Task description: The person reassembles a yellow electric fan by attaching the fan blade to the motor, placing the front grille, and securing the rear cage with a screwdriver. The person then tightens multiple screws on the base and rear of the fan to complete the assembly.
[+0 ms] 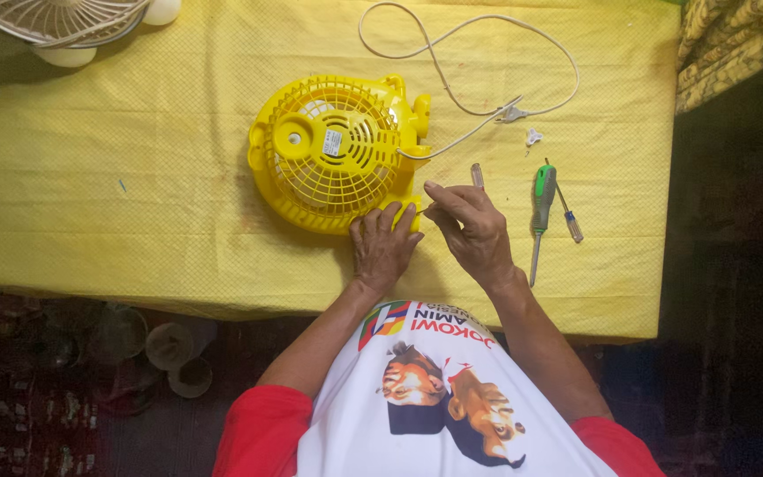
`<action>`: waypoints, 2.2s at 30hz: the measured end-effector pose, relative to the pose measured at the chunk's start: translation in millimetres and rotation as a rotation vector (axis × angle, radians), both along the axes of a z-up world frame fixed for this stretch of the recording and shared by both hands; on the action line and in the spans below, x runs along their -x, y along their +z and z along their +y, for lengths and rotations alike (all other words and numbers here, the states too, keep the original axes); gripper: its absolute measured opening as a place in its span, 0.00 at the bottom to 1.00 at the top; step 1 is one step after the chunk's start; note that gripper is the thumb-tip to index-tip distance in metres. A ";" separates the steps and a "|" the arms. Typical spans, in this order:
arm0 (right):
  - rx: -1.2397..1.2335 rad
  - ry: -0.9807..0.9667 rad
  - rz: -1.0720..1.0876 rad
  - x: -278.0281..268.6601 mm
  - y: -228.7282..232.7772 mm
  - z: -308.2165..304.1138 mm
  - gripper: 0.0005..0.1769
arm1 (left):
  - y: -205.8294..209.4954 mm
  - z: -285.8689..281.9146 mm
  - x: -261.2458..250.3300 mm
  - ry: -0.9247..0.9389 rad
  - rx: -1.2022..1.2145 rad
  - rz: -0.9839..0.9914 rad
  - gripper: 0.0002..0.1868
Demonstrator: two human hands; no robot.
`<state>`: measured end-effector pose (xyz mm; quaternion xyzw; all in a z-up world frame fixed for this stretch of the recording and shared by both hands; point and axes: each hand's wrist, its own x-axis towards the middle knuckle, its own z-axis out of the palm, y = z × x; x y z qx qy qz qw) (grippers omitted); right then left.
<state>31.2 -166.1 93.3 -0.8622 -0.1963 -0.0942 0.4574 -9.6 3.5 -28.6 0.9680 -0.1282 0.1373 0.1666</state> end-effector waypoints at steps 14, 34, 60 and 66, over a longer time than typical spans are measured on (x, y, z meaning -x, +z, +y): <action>-0.040 -0.023 -0.072 -4.9 -0.6 -2.3 0.20 | 0.5 1.7 0.4 -0.008 0.009 -0.045 0.32; -0.058 0.094 0.024 -21.9 5.4 -11.9 0.21 | 7.3 2.2 0.5 -0.007 -0.012 -0.026 0.32; -0.064 0.147 0.008 -12.9 14.4 -8.5 0.26 | 5.6 2.4 2.0 -0.016 0.014 -0.016 0.34; -0.060 0.027 -0.043 -6.5 3.2 -0.9 0.19 | 2.5 2.8 1.5 -0.016 0.025 -0.018 0.34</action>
